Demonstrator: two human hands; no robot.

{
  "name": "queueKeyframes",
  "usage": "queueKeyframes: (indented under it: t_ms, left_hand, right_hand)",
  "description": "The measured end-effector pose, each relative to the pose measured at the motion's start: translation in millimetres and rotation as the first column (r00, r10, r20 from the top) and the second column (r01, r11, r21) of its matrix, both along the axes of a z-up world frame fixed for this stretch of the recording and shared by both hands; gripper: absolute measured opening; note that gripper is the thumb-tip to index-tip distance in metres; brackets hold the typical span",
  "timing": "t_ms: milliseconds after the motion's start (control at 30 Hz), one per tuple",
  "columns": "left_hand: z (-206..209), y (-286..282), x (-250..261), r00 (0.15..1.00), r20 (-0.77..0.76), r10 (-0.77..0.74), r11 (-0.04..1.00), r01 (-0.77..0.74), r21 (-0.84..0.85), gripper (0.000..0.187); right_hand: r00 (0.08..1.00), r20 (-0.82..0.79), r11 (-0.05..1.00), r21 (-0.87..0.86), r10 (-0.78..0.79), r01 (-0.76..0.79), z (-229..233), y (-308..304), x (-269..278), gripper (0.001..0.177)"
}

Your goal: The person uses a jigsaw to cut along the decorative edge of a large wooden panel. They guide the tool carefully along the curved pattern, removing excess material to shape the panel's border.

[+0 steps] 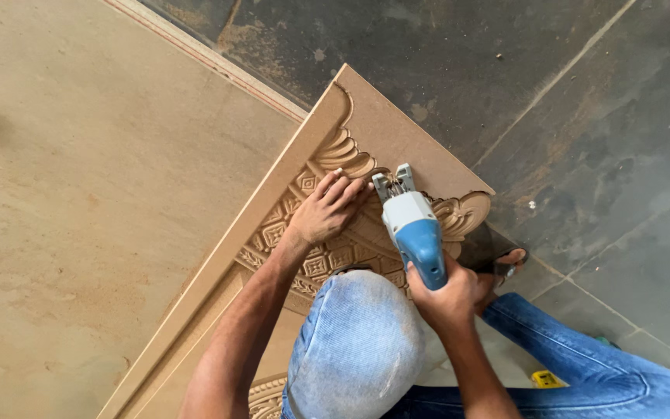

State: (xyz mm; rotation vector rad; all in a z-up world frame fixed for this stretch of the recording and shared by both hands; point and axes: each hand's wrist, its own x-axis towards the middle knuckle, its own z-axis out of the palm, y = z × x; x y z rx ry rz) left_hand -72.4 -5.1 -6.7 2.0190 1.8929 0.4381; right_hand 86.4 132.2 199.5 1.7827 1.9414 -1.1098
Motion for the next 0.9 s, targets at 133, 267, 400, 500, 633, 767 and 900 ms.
queueKeyframes:
  t_ms: [133, 267, 400, 500, 633, 767, 900]
  left_hand:
    - [1, 2, -6, 0.999, 0.046, 0.003, 1.000, -0.002, -0.006, 0.063]
    - [6, 2, -3, 0.998, 0.058, 0.002, 1.000, 0.000, -0.027, 0.063]
    - [6, 2, -1, 1.000, 0.025, -0.002, 0.999, 0.003, -0.034, 0.064]
    - [4, 1, -2, 0.999, 0.051, -0.004, 0.999, 0.006, -0.043, 0.066]
    - [0, 0, 1, 1.000, 0.009, -0.017, 0.999, 0.017, -0.050, 0.066]
    - [-2, -1, 2, 1.000, 0.020, -0.019, 0.997, 0.020, -0.075, 0.067]
    - [-1, -1, 1, 0.998, 0.061, -0.021, 0.996, 0.026, -0.084, 0.068]
  right_hand:
    - [0.986, -0.058, 0.987, -0.055, -0.156, 0.153, -3, -8, -6, 0.027]
    - [0.988, -0.067, 0.989, -0.066, -0.140, 0.135, 0, -7, -1, 0.026]
    - [0.969, -0.228, 0.993, -0.095, -0.095, 0.075, 1, -1, 4, 0.025]
    - [0.950, -0.266, 0.976, -0.179, -0.166, 0.120, 1, 0, 5, 0.026]
    - [0.972, -0.201, 0.983, -0.156, -0.124, 0.093, 0, 1, 5, 0.024]
    - [0.978, -0.160, 0.984, -0.131, -0.137, 0.116, 0, -1, -1, 0.027]
    - [0.983, -0.133, 0.987, -0.114, -0.130, 0.115, 2, -2, -7, 0.028]
